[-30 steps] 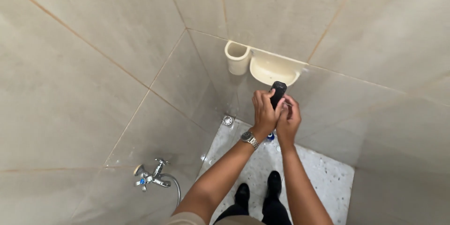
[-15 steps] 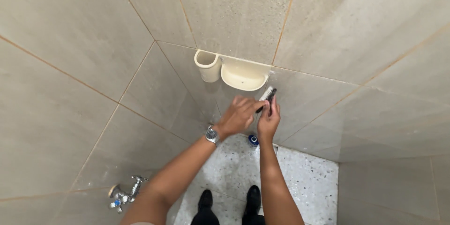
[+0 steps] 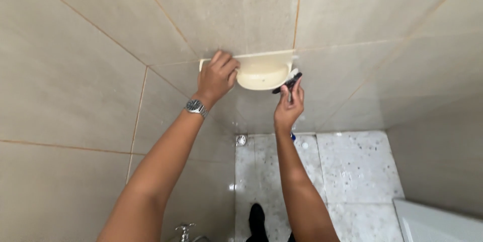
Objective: Cleaning shower fixtures and accessories with a brush and liquid detergent.
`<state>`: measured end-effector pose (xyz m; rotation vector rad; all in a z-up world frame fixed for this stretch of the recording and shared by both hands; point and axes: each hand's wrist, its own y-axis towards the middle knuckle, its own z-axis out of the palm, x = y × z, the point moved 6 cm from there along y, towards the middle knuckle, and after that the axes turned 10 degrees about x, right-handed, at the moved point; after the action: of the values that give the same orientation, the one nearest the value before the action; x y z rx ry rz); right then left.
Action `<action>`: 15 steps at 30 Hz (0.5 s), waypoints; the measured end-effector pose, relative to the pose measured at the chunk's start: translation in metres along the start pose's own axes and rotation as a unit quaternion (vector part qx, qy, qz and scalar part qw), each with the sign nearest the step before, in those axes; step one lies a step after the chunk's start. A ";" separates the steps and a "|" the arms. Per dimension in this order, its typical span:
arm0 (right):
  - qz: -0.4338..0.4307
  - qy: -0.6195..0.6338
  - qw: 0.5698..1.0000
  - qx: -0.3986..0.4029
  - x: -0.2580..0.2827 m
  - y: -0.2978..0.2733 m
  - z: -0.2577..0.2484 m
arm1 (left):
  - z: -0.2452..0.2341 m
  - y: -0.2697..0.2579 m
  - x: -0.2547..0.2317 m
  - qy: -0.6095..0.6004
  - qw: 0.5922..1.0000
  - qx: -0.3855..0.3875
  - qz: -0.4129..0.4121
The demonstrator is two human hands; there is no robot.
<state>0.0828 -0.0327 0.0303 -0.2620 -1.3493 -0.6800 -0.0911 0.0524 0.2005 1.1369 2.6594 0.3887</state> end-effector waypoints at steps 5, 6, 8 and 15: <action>-0.033 -0.098 0.995 0.012 -0.002 -0.033 0.014 | -0.004 0.009 0.001 0.023 1.000 -0.014 -0.007; -0.033 -0.094 0.995 0.012 -0.005 -0.024 0.017 | -0.003 0.009 0.002 0.026 1.000 -0.014 -0.007; 0.128 0.165 0.977 -0.048 -0.035 -0.012 0.022 | -0.002 0.006 0.001 0.039 0.999 -0.005 0.010; 0.192 0.379 0.900 -0.101 -0.077 -0.047 0.074 | 0.000 0.008 0.000 0.098 0.993 -0.040 0.052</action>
<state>-0.0098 -0.0058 -0.0353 -0.3684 -0.4559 -0.5021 -0.0859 0.0578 0.2035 1.2768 2.7270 0.6505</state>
